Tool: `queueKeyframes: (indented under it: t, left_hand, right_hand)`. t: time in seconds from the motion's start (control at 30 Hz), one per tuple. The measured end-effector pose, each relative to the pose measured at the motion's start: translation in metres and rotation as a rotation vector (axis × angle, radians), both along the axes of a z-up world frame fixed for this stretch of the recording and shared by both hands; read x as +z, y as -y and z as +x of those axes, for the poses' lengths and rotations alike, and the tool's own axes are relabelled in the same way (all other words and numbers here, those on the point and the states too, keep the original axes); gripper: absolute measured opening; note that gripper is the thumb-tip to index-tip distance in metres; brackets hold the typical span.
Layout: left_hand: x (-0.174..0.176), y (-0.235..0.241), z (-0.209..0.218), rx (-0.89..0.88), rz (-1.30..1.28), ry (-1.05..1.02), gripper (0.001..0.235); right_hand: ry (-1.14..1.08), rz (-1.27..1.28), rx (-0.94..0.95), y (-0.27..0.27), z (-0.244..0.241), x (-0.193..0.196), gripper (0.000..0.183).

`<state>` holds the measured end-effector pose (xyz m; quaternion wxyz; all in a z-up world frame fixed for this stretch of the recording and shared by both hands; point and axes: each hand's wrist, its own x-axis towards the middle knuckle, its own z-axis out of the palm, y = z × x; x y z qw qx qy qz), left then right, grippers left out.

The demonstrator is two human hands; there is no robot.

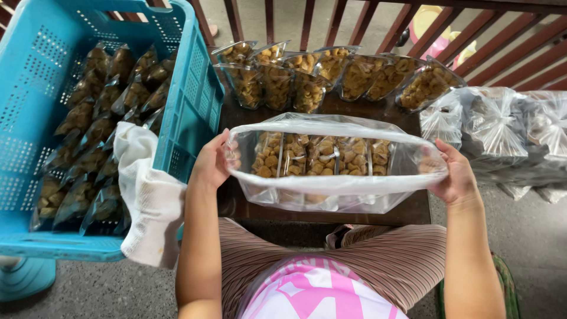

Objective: The person sits on the floor and packs small transparent bags of snacks into a larger white plastic bag. They arrange the small bags neatly inside the larger bag and then tie the top of the larger bag to secure the contents.

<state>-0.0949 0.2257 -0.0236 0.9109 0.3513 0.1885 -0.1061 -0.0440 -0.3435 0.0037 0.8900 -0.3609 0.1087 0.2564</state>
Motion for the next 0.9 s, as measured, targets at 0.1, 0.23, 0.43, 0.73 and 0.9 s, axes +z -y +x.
queueKeyframes:
  t: [0.1, 0.23, 0.43, 0.73, 0.9]
  left_hand:
    - [0.036, 0.017, -0.023, -0.06, 0.664, -0.071, 0.032]
    - [0.064, 0.038, -0.059, -0.202, 0.775, -0.148, 0.079]
    - [0.064, 0.025, -0.085, -0.079, 0.262, 0.119, 0.106]
    - [0.071, 0.025, -0.04, -0.193, 1.436, -0.056, 0.069]
    - [0.075, 0.047, 0.036, -0.418, 1.032, -0.038, 0.054]
  right_hand:
    - [-0.016, -0.633, -0.224, -0.014, -0.02, 0.018, 0.047]
    - [0.01, -0.6, -0.209, -0.023, -0.056, 0.02, 0.044]
    - [0.001, -0.1, -0.094, -0.006, -0.067, -0.006, 0.024]
    - [0.091, -0.746, -0.267, -0.018, -0.042, 0.016, 0.048]
    - [0.292, -0.804, -0.108, -0.023, 0.018, -0.014, 0.037]
